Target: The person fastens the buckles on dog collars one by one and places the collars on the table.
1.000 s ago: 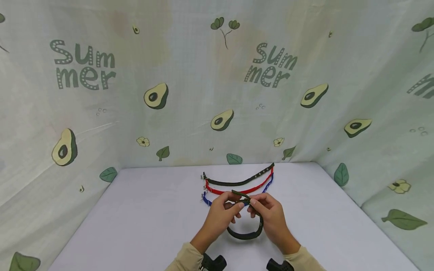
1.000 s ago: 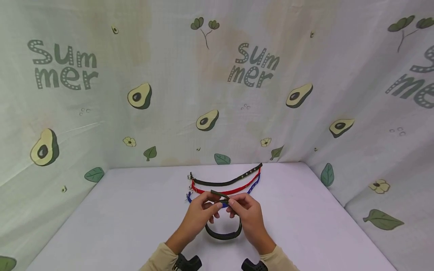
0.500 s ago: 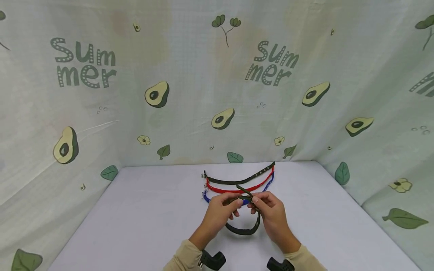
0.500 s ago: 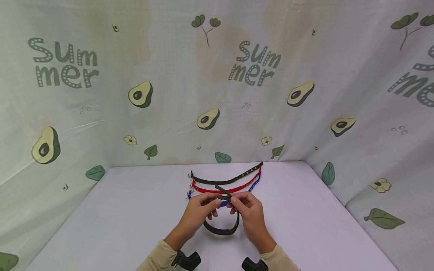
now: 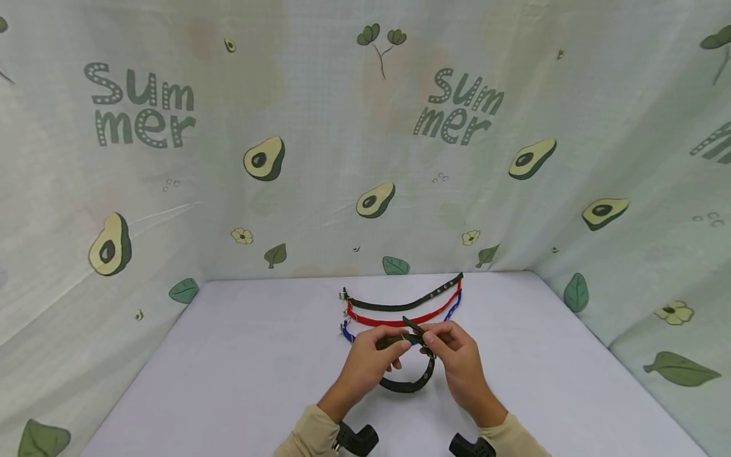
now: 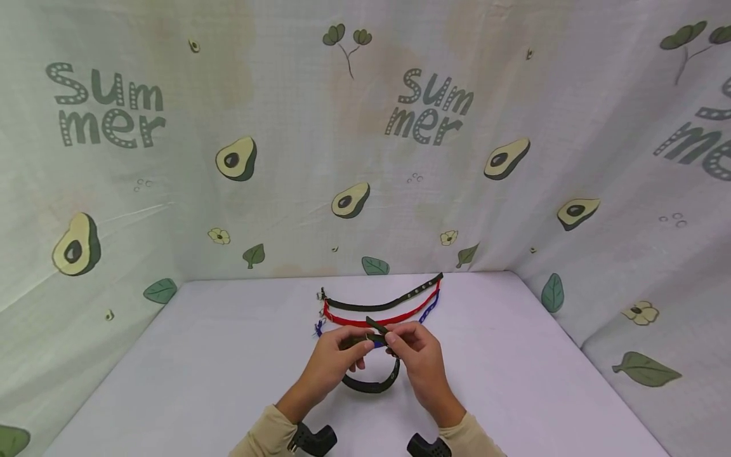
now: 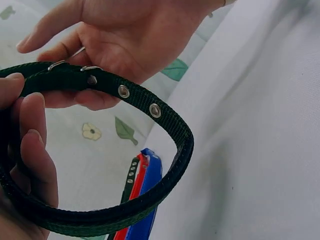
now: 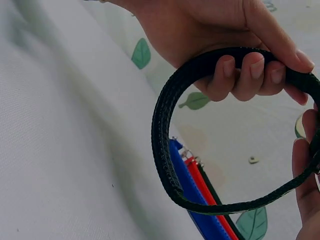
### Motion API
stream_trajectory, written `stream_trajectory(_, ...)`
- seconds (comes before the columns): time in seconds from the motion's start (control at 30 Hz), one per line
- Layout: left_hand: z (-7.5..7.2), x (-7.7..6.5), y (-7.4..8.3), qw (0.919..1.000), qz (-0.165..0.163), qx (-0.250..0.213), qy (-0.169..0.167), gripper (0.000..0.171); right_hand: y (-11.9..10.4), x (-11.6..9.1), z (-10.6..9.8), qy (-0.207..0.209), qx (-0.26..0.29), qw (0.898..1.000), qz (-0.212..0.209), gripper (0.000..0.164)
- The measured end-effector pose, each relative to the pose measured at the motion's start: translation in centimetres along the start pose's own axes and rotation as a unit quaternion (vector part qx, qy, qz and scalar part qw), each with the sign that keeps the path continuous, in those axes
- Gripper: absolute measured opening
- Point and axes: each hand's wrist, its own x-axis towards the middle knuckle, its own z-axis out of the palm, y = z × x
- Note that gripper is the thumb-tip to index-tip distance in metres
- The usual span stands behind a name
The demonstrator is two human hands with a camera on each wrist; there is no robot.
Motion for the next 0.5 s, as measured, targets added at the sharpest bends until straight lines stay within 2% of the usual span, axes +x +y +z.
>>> stream_trajectory(0.1,-0.07,0.03,0.03,0.9999,0.009,0.013,-0.005,0.028,-0.14,0.02,0.05,-0.008,-0.004,1.0,-0.006,0.023)
stream_trajectory(0.27,-0.03,-0.04,-0.11,0.9995,0.004,0.032,-0.007,0.024,-0.2,-0.02,0.12,-0.007,-0.009,1.0,-0.001,0.03)
stream_trajectory(0.5,0.02,-0.12,-0.29,0.9994,0.01,0.034,-0.004,0.023,-0.02,0.05,0.08,-0.01,0.002,1.0,-0.02,0.027)
